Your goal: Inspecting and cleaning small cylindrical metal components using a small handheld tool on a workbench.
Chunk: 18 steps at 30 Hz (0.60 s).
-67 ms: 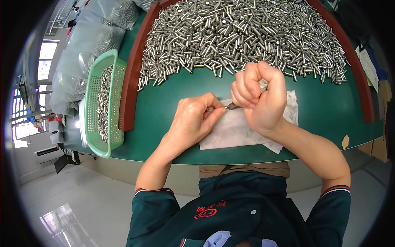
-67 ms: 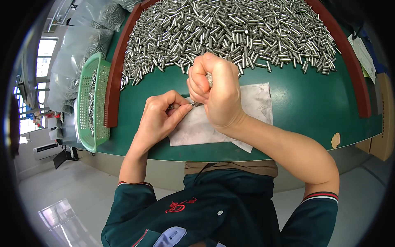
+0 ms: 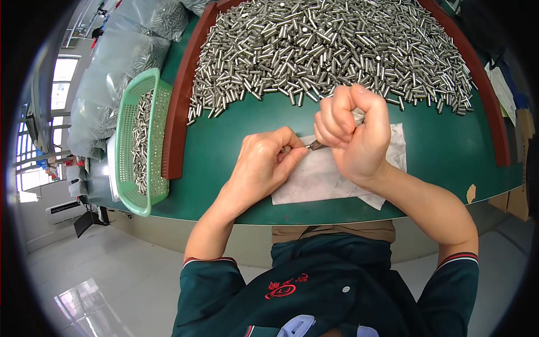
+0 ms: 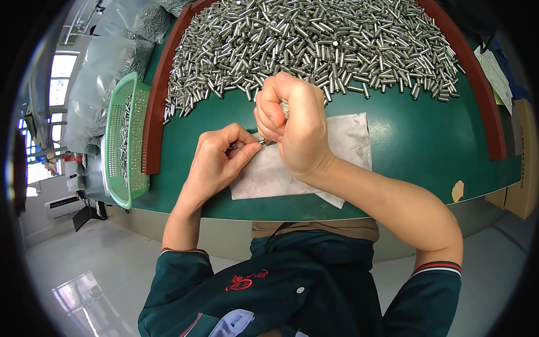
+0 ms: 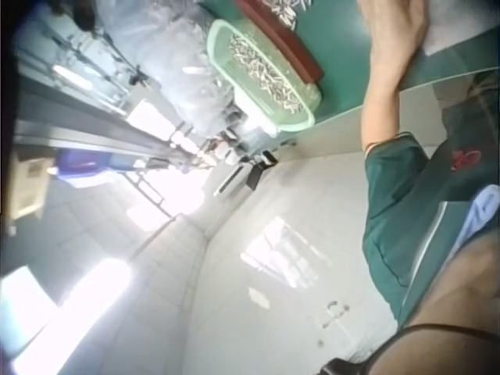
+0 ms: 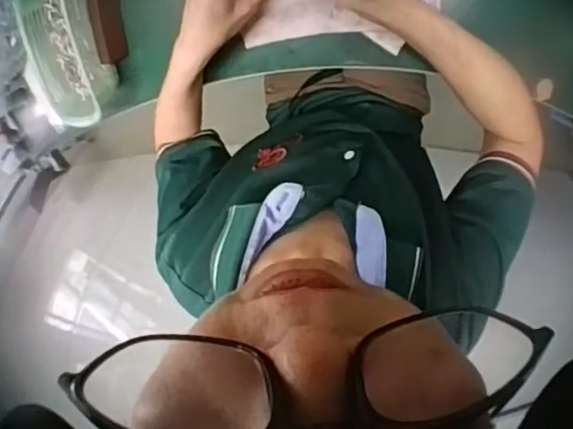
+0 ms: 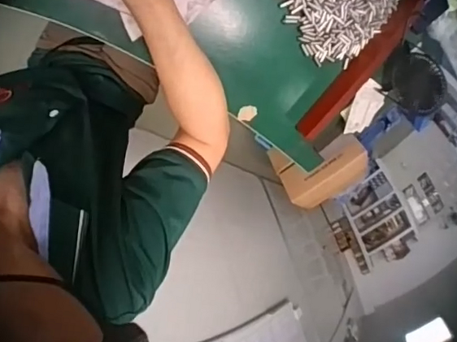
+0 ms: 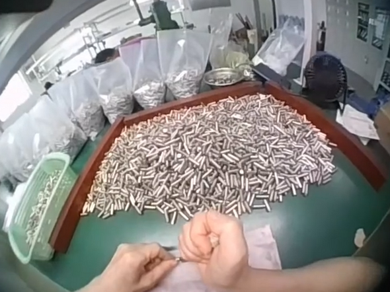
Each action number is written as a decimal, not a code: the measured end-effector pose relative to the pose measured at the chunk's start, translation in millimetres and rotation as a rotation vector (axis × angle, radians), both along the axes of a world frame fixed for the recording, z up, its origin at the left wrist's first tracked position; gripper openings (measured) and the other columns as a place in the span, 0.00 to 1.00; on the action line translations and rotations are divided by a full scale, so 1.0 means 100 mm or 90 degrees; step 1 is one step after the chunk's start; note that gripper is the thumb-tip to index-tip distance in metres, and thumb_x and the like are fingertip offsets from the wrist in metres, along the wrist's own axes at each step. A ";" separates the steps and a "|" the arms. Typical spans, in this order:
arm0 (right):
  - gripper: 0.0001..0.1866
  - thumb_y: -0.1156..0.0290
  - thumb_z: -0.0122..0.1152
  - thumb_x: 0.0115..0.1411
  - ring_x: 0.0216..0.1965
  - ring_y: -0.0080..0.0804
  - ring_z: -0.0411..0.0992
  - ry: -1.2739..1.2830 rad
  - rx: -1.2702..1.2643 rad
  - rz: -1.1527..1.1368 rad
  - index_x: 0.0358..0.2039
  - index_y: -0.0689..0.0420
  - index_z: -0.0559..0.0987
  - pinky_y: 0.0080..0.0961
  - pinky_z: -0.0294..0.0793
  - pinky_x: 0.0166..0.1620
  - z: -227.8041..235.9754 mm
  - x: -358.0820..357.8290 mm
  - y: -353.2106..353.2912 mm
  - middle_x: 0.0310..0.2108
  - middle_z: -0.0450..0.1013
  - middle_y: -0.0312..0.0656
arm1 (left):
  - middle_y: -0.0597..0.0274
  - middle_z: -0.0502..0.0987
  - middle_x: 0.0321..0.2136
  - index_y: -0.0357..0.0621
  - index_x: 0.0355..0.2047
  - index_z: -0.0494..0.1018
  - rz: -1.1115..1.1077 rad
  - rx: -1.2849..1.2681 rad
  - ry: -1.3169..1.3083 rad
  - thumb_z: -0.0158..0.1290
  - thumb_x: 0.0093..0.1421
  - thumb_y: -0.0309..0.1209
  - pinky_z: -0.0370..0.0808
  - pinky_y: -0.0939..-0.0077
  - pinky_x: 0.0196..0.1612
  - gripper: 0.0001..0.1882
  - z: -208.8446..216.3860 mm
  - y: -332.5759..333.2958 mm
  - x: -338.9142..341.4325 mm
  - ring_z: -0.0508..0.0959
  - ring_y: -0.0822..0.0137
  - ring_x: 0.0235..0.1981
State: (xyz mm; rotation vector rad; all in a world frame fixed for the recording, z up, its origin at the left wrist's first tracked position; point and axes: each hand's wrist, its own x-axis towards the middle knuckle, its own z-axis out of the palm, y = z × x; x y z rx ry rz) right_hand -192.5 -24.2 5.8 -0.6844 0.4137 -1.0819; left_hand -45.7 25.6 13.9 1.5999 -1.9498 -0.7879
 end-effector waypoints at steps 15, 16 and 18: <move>0.19 0.66 0.32 0.56 0.11 0.17 0.46 -0.013 -0.020 -0.031 0.09 0.56 0.55 0.17 0.44 0.16 0.00 0.01 0.04 0.08 0.50 0.32 | 0.56 0.68 0.11 0.37 0.19 0.67 -0.009 -0.040 -0.005 0.55 0.46 0.24 0.64 0.69 0.16 0.07 -0.04 0.01 -0.02 0.70 0.58 0.12; 0.20 0.63 0.32 0.56 0.11 0.18 0.43 0.004 -0.010 -0.028 0.09 0.54 0.54 0.18 0.44 0.16 0.02 0.02 0.03 0.08 0.48 0.31 | 0.56 0.68 0.11 0.37 0.18 0.67 -0.016 -0.050 -0.005 0.55 0.46 0.23 0.64 0.69 0.16 0.07 -0.04 0.00 -0.02 0.70 0.58 0.13; 0.21 0.59 0.32 0.57 0.11 0.19 0.41 0.021 0.000 -0.024 0.09 0.52 0.53 0.19 0.43 0.17 0.04 0.03 0.02 0.07 0.47 0.30 | 0.56 0.68 0.11 0.37 0.18 0.67 -0.013 -0.049 -0.001 0.55 0.46 0.23 0.64 0.69 0.16 0.07 -0.05 0.00 -0.01 0.70 0.58 0.13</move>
